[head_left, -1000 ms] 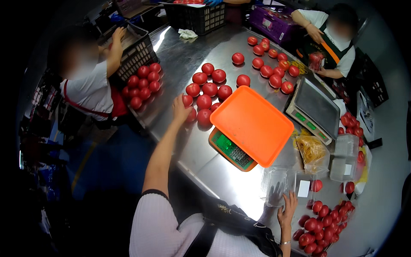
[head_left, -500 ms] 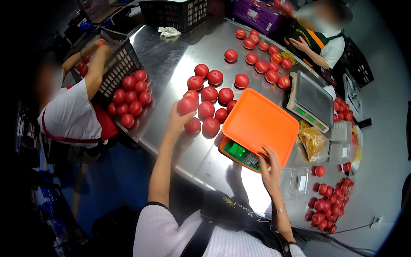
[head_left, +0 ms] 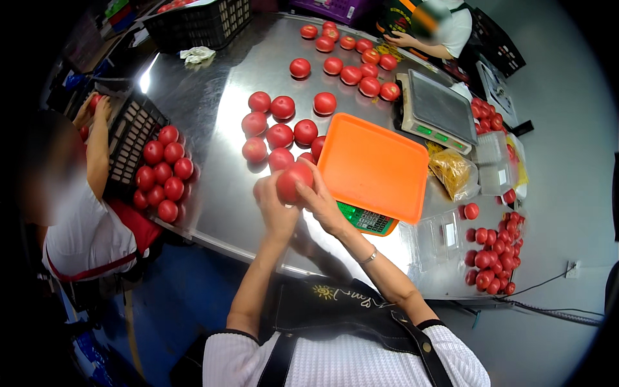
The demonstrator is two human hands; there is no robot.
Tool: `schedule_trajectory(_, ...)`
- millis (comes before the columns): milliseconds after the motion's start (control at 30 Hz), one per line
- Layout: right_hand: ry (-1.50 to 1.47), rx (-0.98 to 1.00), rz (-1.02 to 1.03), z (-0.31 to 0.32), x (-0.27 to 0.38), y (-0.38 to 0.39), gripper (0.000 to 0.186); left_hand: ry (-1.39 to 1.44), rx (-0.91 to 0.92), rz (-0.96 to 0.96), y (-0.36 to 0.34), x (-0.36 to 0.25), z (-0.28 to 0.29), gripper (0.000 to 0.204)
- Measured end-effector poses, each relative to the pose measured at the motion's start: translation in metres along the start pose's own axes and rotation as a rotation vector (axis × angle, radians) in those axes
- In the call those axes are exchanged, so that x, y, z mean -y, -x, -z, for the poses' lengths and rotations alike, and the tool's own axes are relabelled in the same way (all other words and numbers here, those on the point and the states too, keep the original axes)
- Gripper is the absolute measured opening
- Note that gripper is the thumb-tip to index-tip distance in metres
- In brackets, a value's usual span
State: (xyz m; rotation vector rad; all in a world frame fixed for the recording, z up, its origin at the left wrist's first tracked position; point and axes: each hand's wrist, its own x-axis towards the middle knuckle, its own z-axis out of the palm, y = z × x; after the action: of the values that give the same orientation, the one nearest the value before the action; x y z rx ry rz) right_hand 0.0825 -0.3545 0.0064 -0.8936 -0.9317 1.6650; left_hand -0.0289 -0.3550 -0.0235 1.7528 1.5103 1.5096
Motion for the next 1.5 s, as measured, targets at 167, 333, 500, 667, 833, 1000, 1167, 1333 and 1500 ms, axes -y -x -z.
schedule_trajectory(167, 0.162, -0.160, 0.106, 0.028, 0.005, 0.006, 0.064, 0.136, 0.233, -0.071, -0.003, -0.007, -0.008, 0.070)
schedule_trajectory(333, 1.094, -0.541, 0.333, 0.112, 0.036, 0.009, 0.077, -0.096, 0.211, 0.260, -0.055, 0.078, 0.008, 0.074)
schedule_trajectory(500, 1.685, -0.463, 0.111, 0.149, 0.069, 0.017, 0.075, -0.438, 0.334, 0.224, -0.077, 0.156, -0.003, 0.078)
schedule_trajectory(667, 1.712, -0.489, 0.232, 0.168, 0.046, 0.013, 0.069, -0.381, 0.328, 0.204, -0.091, 0.179, -0.020, 0.073)
schedule_trajectory(833, 1.551, -0.553, 0.230, 0.170, 0.035, 0.012, 0.067, 0.379, 0.201, 0.573, -0.105, 0.127, -0.011, 0.059)
schedule_trajectory(1000, 1.549, -0.517, 0.445, 0.154, 0.038, 0.010, 0.066, 1.267, 0.685, 0.894, -0.068, 0.033, -0.064, 0.051)
schedule_trajectory(1167, 1.595, -0.238, 0.469, 0.098, 0.060, 0.014, 0.070, 1.168, 0.854, 0.954, -0.041, 0.000, -0.101, 0.052)
schedule_trajectory(1333, 1.661, -0.318, 0.425, 0.123, 0.036, 0.005, 0.072, 0.310, 0.813, 0.416, -0.048, -0.010, -0.081, 0.050)
schedule_trajectory(1500, 1.809, -0.337, 0.423, 0.109, 0.024, 0.006, 0.073, -0.214, 0.295, 0.092, -0.060, 0.082, -0.031, 0.039)
